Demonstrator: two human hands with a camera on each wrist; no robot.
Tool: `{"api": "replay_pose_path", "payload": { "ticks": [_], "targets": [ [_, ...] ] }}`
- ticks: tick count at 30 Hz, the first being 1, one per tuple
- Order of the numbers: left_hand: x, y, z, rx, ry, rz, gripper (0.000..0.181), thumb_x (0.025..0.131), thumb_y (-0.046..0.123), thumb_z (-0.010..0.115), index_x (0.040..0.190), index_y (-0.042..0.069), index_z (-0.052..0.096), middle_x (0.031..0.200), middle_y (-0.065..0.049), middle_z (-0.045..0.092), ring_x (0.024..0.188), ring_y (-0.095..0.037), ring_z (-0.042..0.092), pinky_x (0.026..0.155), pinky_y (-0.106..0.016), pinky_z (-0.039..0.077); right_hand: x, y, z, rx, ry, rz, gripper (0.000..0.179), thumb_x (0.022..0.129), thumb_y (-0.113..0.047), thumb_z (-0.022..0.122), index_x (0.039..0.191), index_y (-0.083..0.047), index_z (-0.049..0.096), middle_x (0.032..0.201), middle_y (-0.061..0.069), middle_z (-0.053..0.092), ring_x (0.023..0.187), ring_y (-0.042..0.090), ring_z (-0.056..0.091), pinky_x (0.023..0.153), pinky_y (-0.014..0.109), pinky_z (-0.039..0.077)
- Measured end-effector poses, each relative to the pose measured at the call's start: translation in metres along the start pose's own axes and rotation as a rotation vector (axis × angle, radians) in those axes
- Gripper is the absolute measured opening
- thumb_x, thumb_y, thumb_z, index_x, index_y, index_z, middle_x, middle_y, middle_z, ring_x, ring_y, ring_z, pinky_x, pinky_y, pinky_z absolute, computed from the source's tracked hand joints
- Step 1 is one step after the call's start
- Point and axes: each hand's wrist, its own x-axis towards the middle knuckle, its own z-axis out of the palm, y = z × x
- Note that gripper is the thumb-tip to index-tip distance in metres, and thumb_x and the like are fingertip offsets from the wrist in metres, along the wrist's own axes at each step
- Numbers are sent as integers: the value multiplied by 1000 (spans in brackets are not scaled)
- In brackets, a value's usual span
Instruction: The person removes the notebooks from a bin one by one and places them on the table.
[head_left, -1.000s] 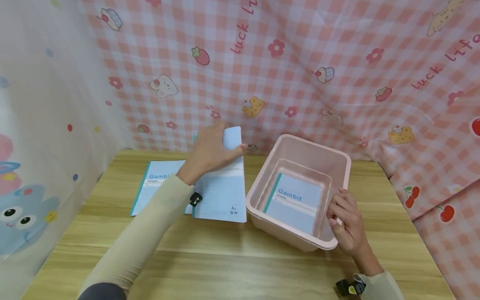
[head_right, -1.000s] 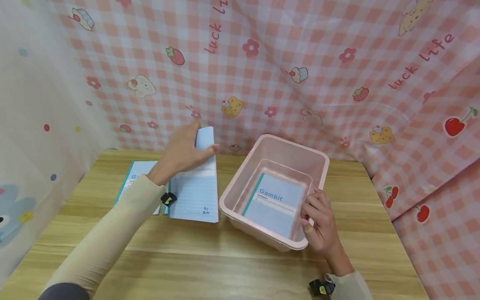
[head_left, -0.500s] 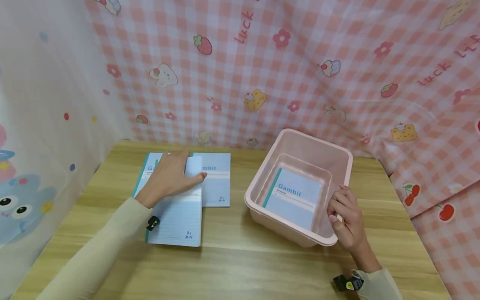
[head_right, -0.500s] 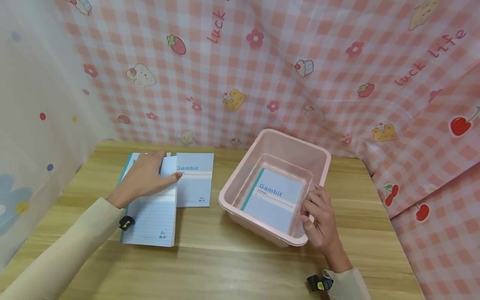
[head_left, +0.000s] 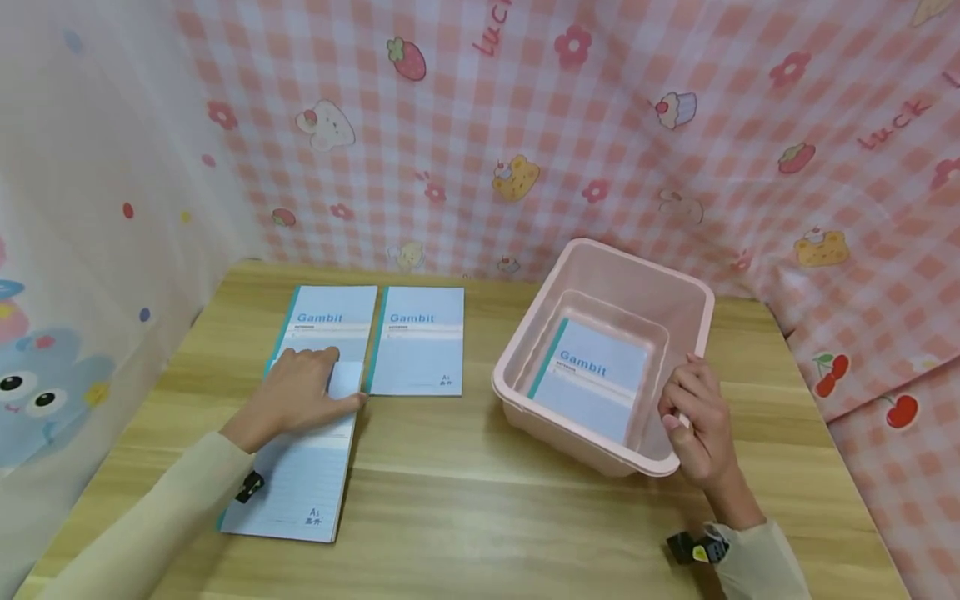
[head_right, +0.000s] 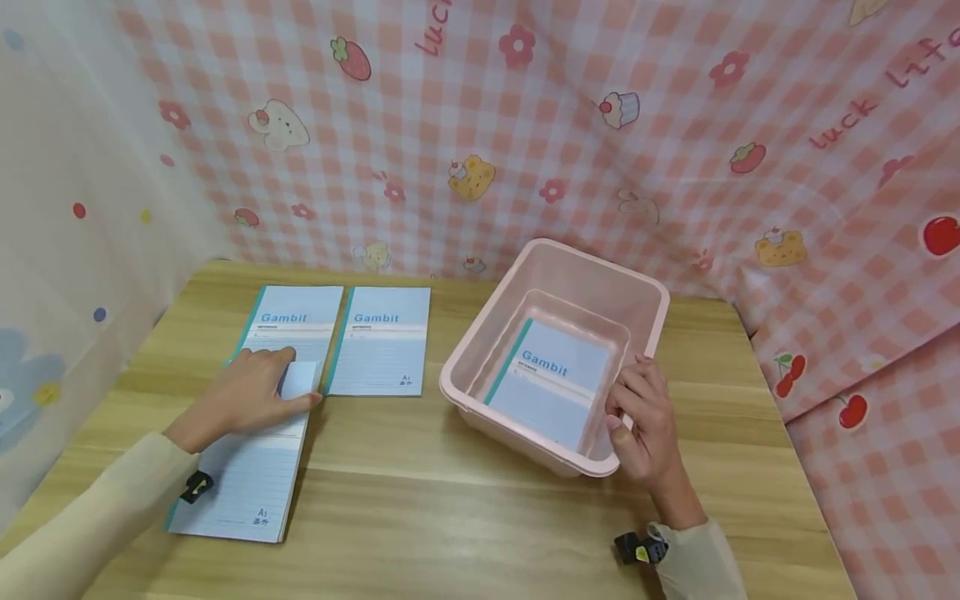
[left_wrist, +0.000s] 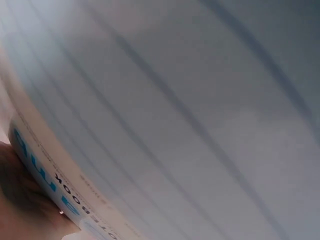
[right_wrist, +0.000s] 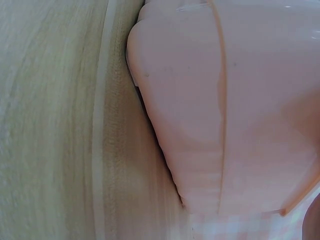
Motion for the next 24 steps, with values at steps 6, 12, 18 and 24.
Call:
{"api": "replay_pose_path", "payload": {
  "ticks": [6, 12, 18, 24],
  "targets": [
    [-20, -13, 8, -4, -76, -47, 57, 84, 64, 68, 79, 11, 49, 61, -1, 47, 57, -19, 43, 61, -34, 32, 0, 0, 0, -10, 0, 18, 50, 103, -33, 45, 59, -8, 45, 67, 6, 40, 79, 26, 37, 106, 42, 29],
    [-28, -13, 14, 28, -120, -59, 72, 84, 77, 63, 94, 6, 57, 78, -5, 59, 73, -24, 55, 75, -49, 43, 0, 0, 0, -24, 4, 22, 46, 100, -28, 45, 59, -8, 45, 67, 6, 40, 79, 27, 37, 108, 42, 30],
    [-33, -10, 17, 76, -133, -54, 94, 79, 89, 56, 110, 1, 62, 98, -12, 64, 93, -31, 58, 82, -56, 44, 0, 1, 0, -19, 9, 16, 46, 100, -29, 45, 59, -8, 46, 67, 7, 41, 78, 27, 38, 110, 40, 30],
    [-39, -9, 17, 37, -62, -51, 77, 87, 78, 59, 105, 3, 66, 94, -9, 64, 85, -27, 57, 76, -50, 48, -1, 1, 0, -20, 5, 22, 50, 103, -33, 45, 59, -9, 45, 67, 7, 40, 78, 26, 37, 108, 40, 30]
  ]
}}
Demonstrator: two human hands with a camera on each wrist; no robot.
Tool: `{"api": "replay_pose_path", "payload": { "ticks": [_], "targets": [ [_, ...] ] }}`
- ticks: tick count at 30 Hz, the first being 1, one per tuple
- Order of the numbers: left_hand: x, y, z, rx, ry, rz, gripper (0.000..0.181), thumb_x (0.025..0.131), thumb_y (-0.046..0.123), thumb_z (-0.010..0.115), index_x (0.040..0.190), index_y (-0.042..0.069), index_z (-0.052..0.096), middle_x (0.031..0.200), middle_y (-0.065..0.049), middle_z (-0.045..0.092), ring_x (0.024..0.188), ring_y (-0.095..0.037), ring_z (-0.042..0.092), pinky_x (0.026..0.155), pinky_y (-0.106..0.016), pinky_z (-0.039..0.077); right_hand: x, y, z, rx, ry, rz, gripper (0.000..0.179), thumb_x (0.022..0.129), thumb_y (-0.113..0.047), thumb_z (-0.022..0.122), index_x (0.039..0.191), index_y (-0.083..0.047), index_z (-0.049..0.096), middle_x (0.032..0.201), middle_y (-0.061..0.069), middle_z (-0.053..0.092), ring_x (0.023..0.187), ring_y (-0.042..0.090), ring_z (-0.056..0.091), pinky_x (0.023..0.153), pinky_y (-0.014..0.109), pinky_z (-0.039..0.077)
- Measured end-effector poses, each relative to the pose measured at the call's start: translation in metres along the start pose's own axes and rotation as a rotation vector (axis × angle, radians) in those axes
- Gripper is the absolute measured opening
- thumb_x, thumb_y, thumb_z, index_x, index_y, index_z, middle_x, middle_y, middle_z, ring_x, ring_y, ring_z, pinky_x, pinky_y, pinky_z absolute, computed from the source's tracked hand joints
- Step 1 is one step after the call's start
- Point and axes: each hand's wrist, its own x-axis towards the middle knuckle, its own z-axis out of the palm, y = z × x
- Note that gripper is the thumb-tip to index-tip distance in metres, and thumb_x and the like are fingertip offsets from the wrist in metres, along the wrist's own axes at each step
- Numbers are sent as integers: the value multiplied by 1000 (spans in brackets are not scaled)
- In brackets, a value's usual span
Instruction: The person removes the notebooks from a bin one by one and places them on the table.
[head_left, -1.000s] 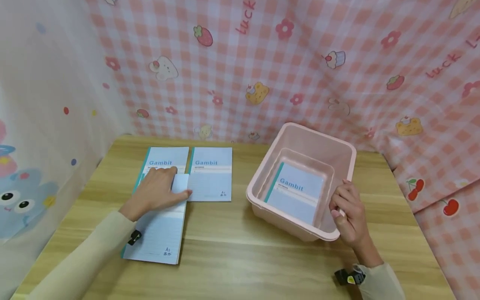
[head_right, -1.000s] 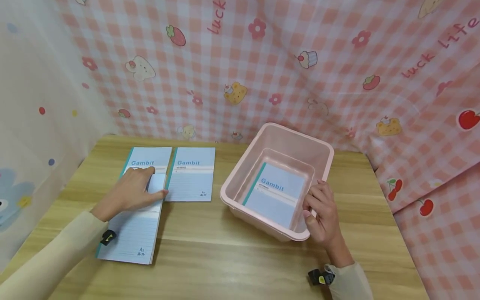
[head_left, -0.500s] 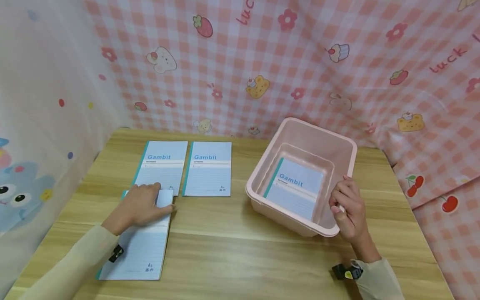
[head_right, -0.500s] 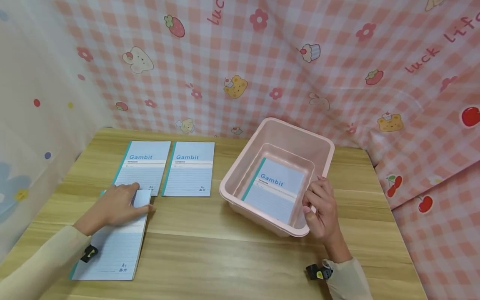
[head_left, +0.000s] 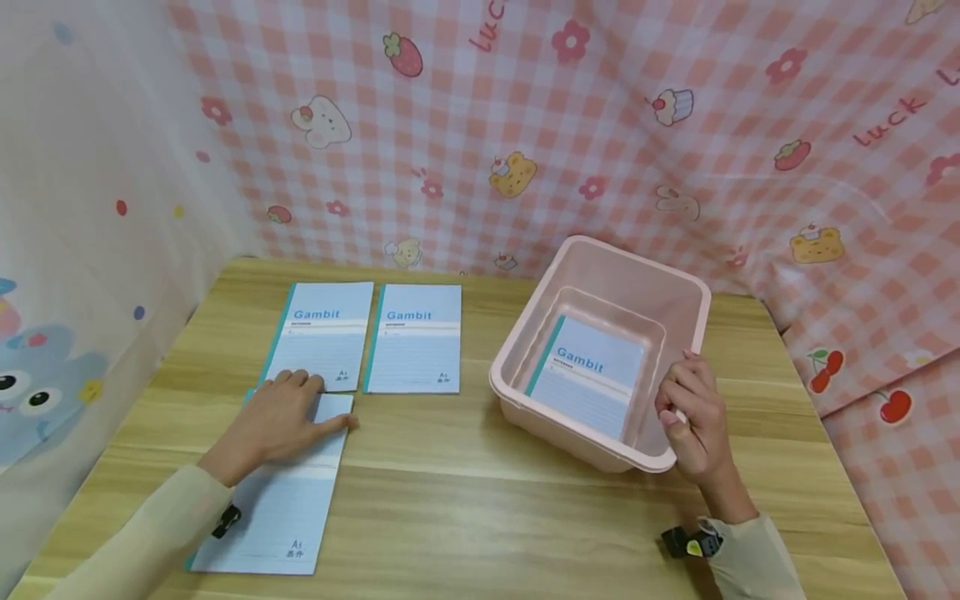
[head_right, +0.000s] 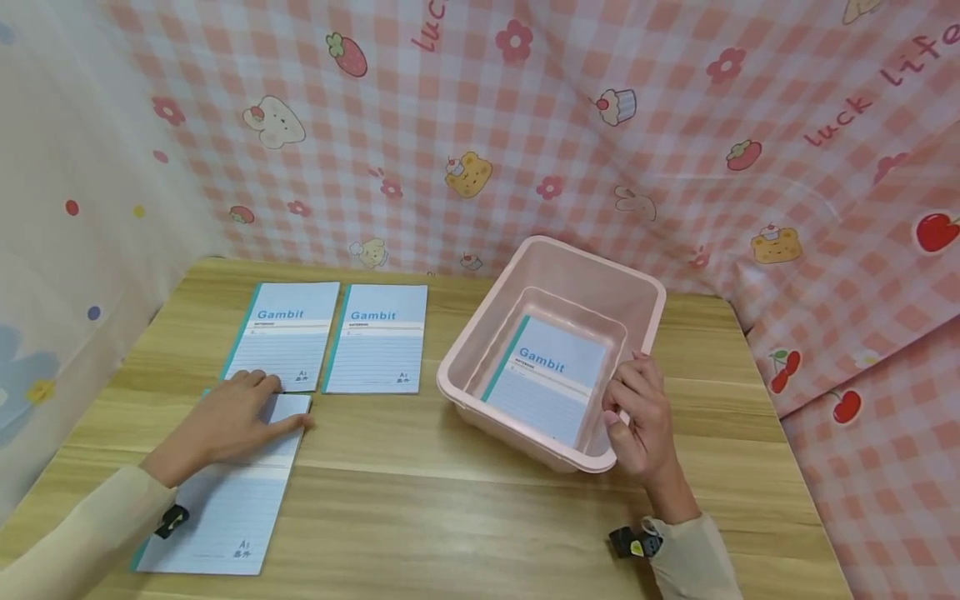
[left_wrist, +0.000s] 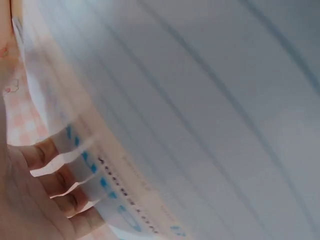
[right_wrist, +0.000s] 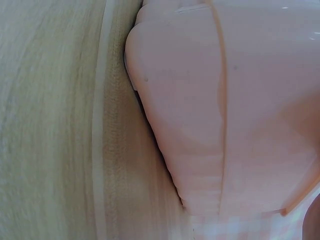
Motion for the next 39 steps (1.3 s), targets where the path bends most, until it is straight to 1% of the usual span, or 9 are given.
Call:
{"api": "replay_pose_path", "payload": {
  "ticks": [5, 9, 14, 19, 26, 30, 33, 37, 39],
  "targets": [
    [-5, 2, -6, -76, 42, -23, 50, 92, 56, 69, 96, 7, 66, 92, -8, 63, 81, -23, 56, 68, -42, 50, -1, 1, 0, -3, 4, -5, 52, 104, -35, 45, 60, -8, 46, 67, 7, 41, 78, 26, 37, 108, 41, 30],
    [-6, 2, -10, -104, 74, -21, 35, 92, 41, 75, 90, 7, 65, 87, -7, 60, 71, -18, 50, 61, -34, 45, -2, 2, -1, -14, 6, -1, 49, 103, -33, 44, 60, -8, 46, 68, 7, 41, 79, 27, 38, 109, 41, 30],
    [-3, 1, -15, -109, 141, 6, 28, 91, 33, 75, 88, 7, 66, 87, -7, 63, 70, -17, 53, 60, -32, 45, -1, 3, 0, -12, 10, -6, 49, 102, -32, 45, 59, -8, 45, 67, 7, 40, 78, 26, 37, 111, 37, 30],
    [8, 8, -23, -117, 195, 38, 29, 94, 34, 73, 94, 6, 68, 92, -10, 63, 72, -19, 53, 59, -32, 46, -2, 1, 0, -3, 12, -10, 52, 104, -36, 45, 59, -8, 45, 67, 6, 40, 78, 26, 37, 110, 37, 30],
    [34, 32, -42, -146, 274, 79, 35, 97, 38, 68, 109, 4, 66, 104, -12, 63, 84, -25, 57, 68, -41, 51, 2, 2, 0, 2, 8, -14, 52, 104, -35, 45, 60, -9, 45, 67, 6, 41, 78, 25, 38, 111, 39, 30],
    [51, 51, -49, -178, 320, 136, 42, 97, 40, 68, 117, 3, 64, 107, -12, 62, 90, -28, 57, 71, -42, 51, 3, 3, -1, 7, 11, -17, 51, 104, -33, 45, 59, -9, 45, 67, 6, 41, 78, 24, 38, 110, 42, 30],
    [63, 67, -54, -206, 344, 182, 47, 97, 41, 67, 124, 3, 63, 110, -13, 63, 100, -31, 59, 79, -45, 52, 2, 3, -2, 0, 12, -17, 47, 101, -29, 45, 59, -9, 45, 67, 6, 42, 78, 24, 38, 111, 42, 31],
    [76, 87, -58, -237, 345, 215, 55, 96, 46, 67, 135, 7, 59, 122, -13, 62, 112, -32, 58, 88, -49, 50, 1, 2, -1, -3, 10, -15, 44, 100, -26, 44, 58, -10, 45, 66, 6, 42, 78, 24, 37, 112, 42, 31],
    [82, 96, -61, -246, 345, 231, 59, 96, 49, 66, 139, 10, 56, 129, -12, 61, 116, -32, 57, 91, -51, 49, 0, 1, -1, 0, 8, -12, 46, 101, -27, 45, 59, -10, 45, 67, 6, 42, 78, 24, 37, 112, 41, 30]
  ]
}}
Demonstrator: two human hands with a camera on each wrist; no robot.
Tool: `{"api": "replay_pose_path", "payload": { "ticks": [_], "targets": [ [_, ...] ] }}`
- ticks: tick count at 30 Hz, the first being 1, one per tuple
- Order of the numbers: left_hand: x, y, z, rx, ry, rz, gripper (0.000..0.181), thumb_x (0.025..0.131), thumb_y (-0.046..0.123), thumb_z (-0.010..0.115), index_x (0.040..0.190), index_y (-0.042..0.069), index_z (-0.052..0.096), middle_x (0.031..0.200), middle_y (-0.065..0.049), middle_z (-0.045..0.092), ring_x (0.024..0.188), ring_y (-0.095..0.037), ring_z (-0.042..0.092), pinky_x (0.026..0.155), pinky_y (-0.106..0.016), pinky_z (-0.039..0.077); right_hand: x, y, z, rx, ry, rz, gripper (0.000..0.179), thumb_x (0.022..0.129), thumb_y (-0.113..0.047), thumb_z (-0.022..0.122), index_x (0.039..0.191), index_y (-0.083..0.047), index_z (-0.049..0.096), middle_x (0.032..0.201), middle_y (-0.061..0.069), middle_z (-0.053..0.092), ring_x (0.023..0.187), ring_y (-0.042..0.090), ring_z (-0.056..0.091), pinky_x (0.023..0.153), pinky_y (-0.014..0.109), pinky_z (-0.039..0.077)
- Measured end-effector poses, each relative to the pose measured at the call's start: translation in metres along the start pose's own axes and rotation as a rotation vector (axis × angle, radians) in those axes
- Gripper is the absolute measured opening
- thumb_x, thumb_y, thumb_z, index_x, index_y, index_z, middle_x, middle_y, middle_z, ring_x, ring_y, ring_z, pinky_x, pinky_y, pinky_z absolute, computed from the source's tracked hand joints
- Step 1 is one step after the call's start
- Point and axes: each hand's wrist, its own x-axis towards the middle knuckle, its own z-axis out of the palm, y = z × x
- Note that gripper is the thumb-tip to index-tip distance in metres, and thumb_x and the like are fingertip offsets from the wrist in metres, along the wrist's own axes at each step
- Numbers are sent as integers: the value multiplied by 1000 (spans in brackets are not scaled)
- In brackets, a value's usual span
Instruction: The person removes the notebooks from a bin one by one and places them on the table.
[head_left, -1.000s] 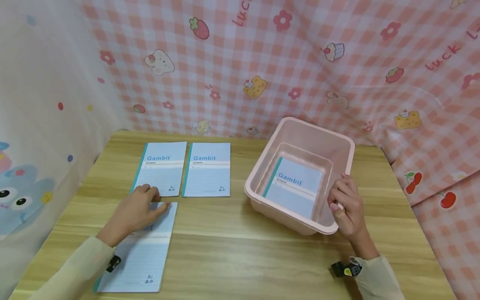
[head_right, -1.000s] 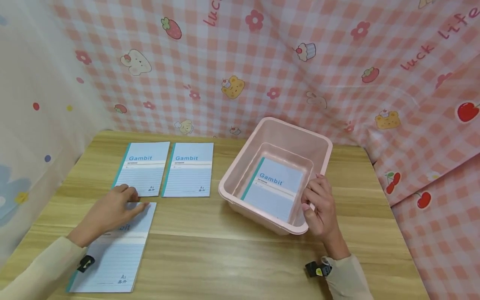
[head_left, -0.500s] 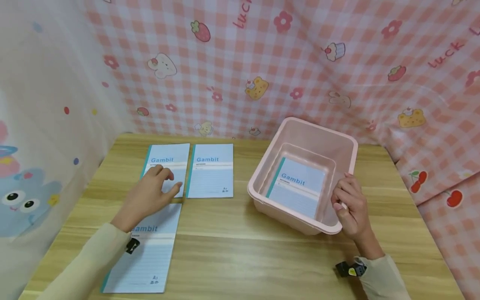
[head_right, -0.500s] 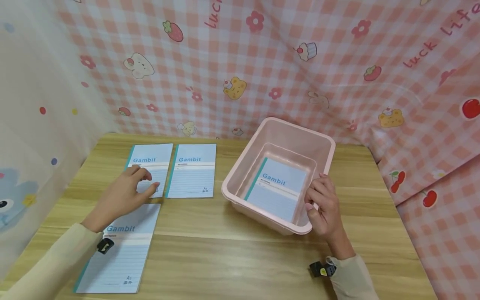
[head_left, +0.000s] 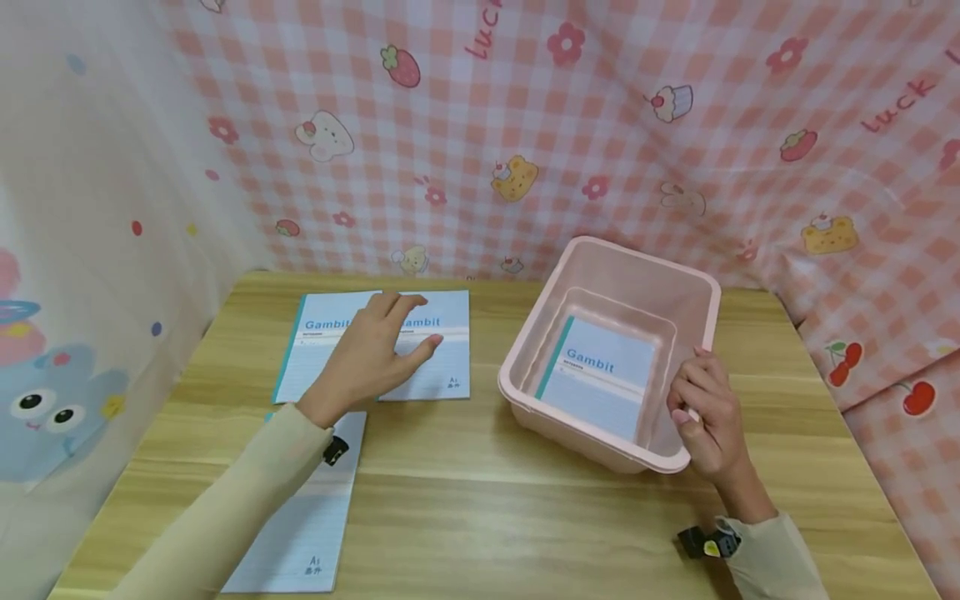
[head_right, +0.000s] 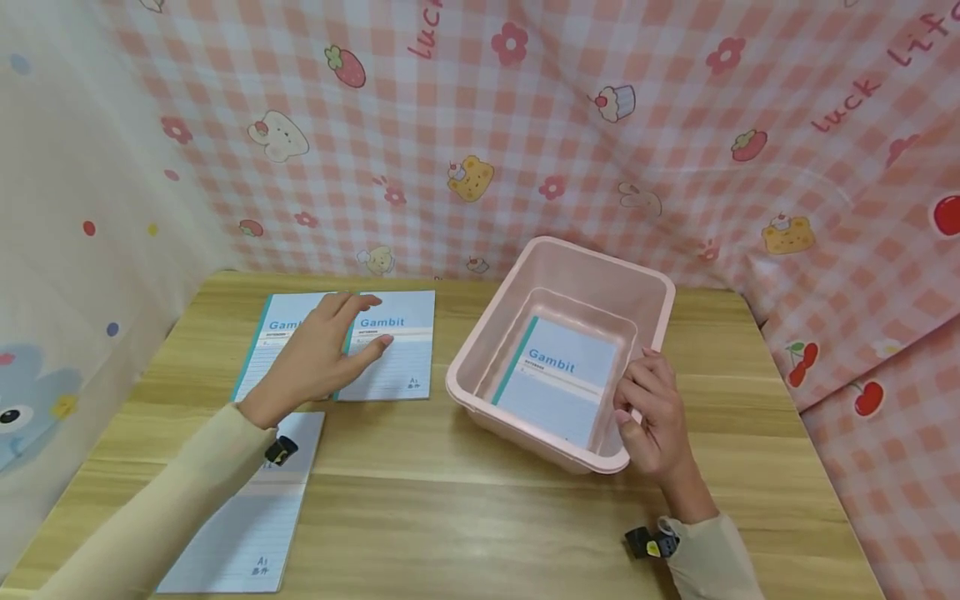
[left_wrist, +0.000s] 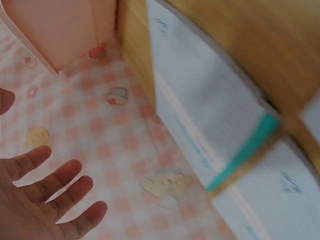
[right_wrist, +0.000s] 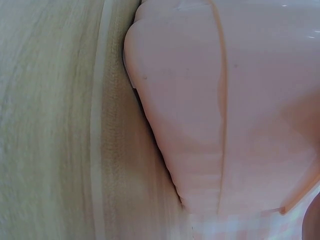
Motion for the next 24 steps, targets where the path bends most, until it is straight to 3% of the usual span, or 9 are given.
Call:
{"api": "replay_pose_path", "payload": {
  "ticks": [8, 14, 24],
  "targets": [
    [31, 27, 9, -6, 12, 77, 70, 96, 60, 59, 151, 18, 47, 140, -7, 54, 132, -29, 49, 109, -55, 40, -1, -1, -1, 11, 3, 1, 45, 101, -26, 46, 59, -9, 46, 67, 6, 43, 79, 24, 38, 113, 41, 30],
    [48, 46, 13, 0, -9, 113, 77, 95, 65, 57, 155, 18, 40, 149, -10, 47, 142, -29, 41, 119, -57, 30, 0, -1, -2, 9, 3, -7, 44, 100, -25, 45, 59, -10, 46, 67, 6, 42, 78, 23, 37, 113, 42, 30],
    [80, 83, 19, 19, -59, 156, 85, 90, 79, 51, 158, 30, 33, 156, -5, 40, 153, -32, 27, 118, -66, 27, 2, -1, 1, 24, 7, -25, 48, 103, -30, 46, 59, -10, 45, 66, 5, 42, 77, 22, 36, 111, 40, 30]
  ]
}}
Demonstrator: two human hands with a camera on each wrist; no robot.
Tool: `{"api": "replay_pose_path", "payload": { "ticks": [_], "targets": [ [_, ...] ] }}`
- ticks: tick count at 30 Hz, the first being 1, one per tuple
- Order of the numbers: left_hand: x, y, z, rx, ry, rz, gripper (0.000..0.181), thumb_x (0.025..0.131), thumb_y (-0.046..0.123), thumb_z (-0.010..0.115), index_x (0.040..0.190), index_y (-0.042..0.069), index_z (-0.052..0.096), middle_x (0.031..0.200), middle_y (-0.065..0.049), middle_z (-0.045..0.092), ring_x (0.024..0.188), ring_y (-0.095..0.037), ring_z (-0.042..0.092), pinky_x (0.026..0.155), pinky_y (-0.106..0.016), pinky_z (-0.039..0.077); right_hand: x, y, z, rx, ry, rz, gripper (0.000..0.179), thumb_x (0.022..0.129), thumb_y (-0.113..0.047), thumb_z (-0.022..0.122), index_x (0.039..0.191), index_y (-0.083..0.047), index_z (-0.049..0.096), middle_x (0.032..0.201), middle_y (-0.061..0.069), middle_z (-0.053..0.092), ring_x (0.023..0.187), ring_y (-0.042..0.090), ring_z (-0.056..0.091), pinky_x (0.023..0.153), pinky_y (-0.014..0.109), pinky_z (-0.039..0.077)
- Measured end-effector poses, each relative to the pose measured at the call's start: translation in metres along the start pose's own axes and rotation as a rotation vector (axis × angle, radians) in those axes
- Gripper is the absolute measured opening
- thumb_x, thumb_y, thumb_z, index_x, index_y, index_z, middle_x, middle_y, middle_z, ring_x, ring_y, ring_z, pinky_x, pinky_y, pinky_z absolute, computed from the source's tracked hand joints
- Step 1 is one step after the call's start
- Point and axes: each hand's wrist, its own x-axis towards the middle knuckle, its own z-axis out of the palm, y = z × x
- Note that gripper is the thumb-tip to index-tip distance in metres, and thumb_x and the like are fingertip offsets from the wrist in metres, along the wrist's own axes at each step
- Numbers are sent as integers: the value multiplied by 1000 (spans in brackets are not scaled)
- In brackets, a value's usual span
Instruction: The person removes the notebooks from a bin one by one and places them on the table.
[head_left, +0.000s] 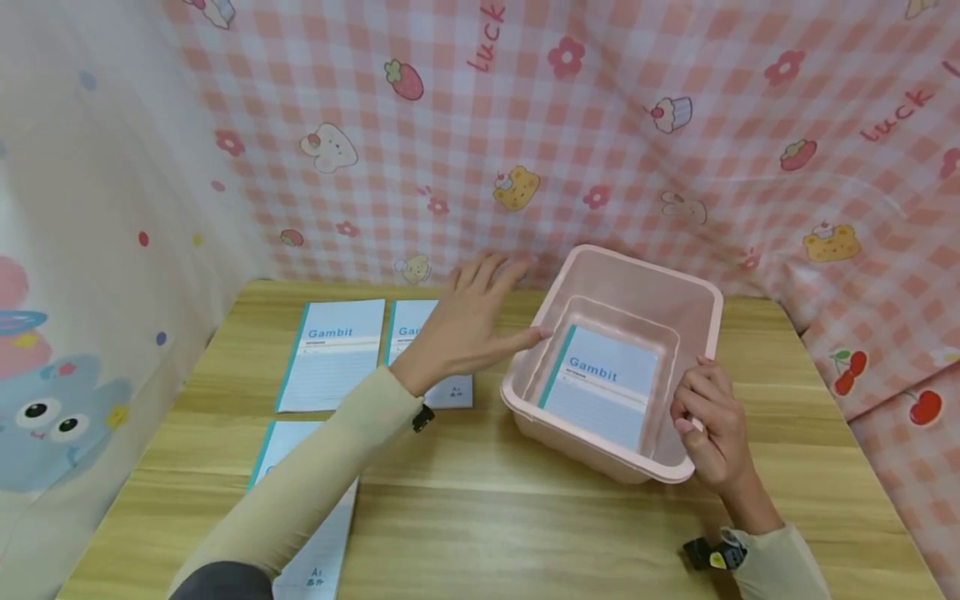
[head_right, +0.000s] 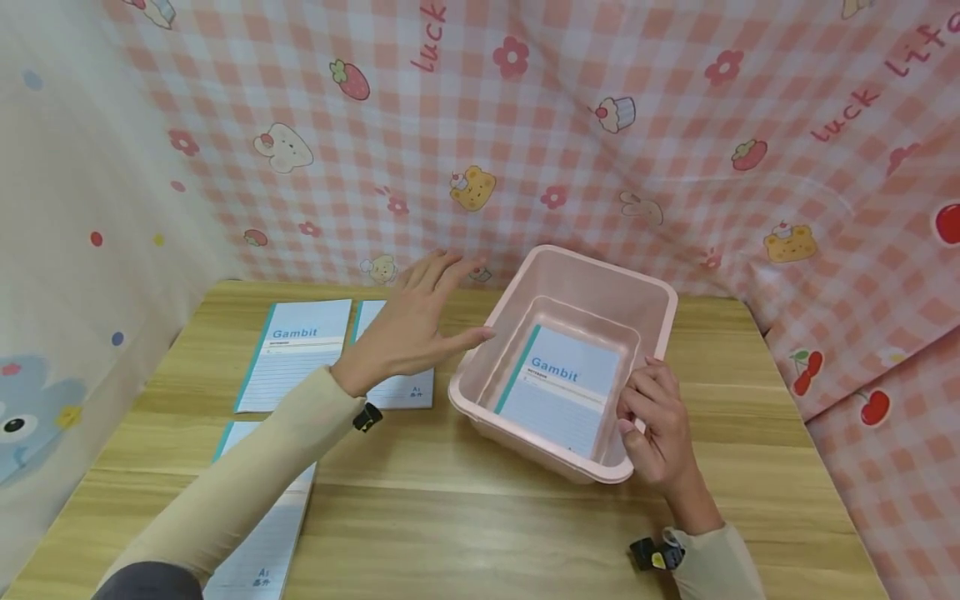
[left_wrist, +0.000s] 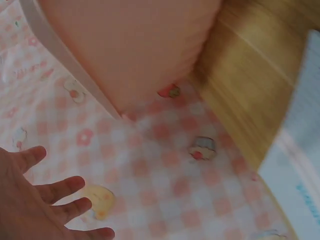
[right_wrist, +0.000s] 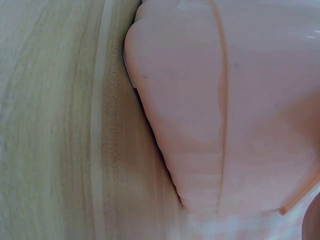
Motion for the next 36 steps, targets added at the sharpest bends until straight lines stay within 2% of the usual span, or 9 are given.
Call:
{"api": "replay_pose_path", "payload": {
  "ticks": [9, 14, 19, 25, 30, 36],
  "targets": [
    [32, 35, -3, 45, -104, 12, 94, 86, 87, 44, 163, 40, 17, 167, -1, 28, 159, -31, 14, 121, -68, 18, -1, -2, 0, 0, -6, 17, 46, 102, -27, 46, 60, -10, 46, 67, 5, 41, 78, 23, 36, 112, 41, 30],
    [48, 51, -4, 53, -162, 16, 91, 87, 87, 42, 162, 47, 11, 168, 3, 23, 161, -28, 8, 123, -68, 14, -1, -2, 0, -1, -14, 26, 47, 103, -28, 46, 60, -10, 46, 68, 5, 42, 80, 23, 37, 112, 40, 29],
    [66, 66, -3, 73, -204, 25, 86, 87, 88, 40, 160, 50, 15, 168, 5, 21, 161, -27, 10, 122, -68, 16, -2, -2, -1, -7, -21, 37, 44, 102, -25, 46, 61, -10, 46, 68, 5, 42, 81, 22, 38, 114, 39, 28],
    [82, 84, 4, 61, -285, 7, 93, 82, 94, 38, 161, 50, 15, 169, 8, 22, 160, -22, 11, 122, -68, 17, -2, -2, -2, -10, -29, 44, 42, 101, -22, 45, 61, -10, 46, 68, 5, 42, 81, 22, 38, 114, 39, 28],
    [94, 95, 14, 80, -328, 3, 93, 82, 95, 36, 161, 51, 13, 167, 7, 27, 157, -19, 18, 124, -57, 22, -3, -3, -3, -8, -24, 45, 45, 103, -27, 45, 61, -10, 47, 68, 4, 42, 81, 22, 39, 114, 41, 28],
    [104, 101, 30, 115, -349, 28, 92, 84, 93, 33, 162, 46, 17, 164, 5, 33, 151, -16, 30, 119, -47, 31, -2, -2, -1, -4, -21, 31, 50, 106, -32, 45, 60, -12, 45, 67, 4, 41, 80, 21, 37, 114, 41, 29]
  ]
}}
